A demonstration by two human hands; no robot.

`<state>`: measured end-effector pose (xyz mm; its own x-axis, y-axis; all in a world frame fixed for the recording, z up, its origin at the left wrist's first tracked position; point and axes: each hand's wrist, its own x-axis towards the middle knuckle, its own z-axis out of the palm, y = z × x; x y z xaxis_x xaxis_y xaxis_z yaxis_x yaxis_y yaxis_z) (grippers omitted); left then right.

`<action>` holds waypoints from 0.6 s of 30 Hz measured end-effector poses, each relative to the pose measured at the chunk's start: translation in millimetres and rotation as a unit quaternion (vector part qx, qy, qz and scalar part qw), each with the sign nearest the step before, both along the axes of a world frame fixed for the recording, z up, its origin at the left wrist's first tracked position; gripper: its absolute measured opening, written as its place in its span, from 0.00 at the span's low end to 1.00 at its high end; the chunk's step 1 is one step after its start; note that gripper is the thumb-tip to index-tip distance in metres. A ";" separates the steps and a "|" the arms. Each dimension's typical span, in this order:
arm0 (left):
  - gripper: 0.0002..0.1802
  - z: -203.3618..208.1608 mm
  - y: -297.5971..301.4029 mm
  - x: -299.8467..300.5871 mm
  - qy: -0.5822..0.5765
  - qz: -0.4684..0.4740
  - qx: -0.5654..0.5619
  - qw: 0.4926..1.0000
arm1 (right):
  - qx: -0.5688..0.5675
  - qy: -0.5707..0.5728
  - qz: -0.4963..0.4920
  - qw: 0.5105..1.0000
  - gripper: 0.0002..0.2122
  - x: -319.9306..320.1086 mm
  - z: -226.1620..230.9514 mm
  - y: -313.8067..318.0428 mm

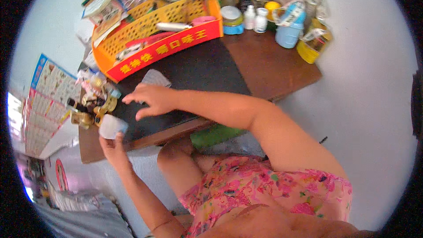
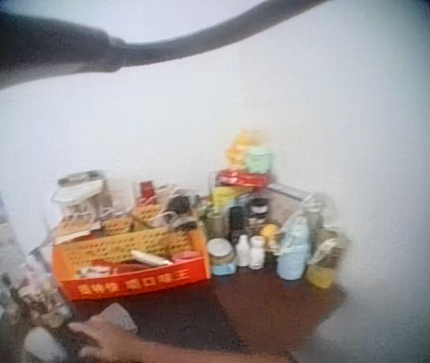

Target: The person organizes various items on a desk by picking them up, wipes the surface with a cloth, and rearranges bottles, jars, and containers.

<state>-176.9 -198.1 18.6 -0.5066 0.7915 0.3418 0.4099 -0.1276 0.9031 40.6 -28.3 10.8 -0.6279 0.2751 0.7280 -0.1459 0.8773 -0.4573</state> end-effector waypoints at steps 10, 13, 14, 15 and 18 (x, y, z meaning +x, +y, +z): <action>0.39 17.1 36.5 140.9 0.011 -0.245 0.035 0.969 | -0.130 0.019 -0.283 0.950 0.24 142.7 44.1 -75.9; 0.33 -2.6 47.9 137.2 0.088 -0.233 0.020 0.968 | -0.086 0.014 -0.498 0.863 0.24 232.6 38.1 -90.0; 0.31 -13.8 51.6 130.5 0.104 -0.225 0.004 0.969 | -0.134 0.015 -0.550 0.824 0.24 258.7 39.2 -98.1; 0.26 -24.9 54.1 129.3 0.105 -0.198 0.028 0.974 | -0.117 0.025 -0.599 0.791 0.25 285.6 38.0 -105.4; 0.23 -39.9 54.6 128.1 0.186 -0.155 0.008 0.970 | -0.063 0.008 -0.744 0.665 0.25 366.2 20.1 -121.4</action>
<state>-48.8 -143.5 -21.3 -0.0839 0.8788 0.4697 0.6470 -0.3105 0.6964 406.9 -149.7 30.9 0.4156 0.6434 0.6429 0.8353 0.0097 -0.5497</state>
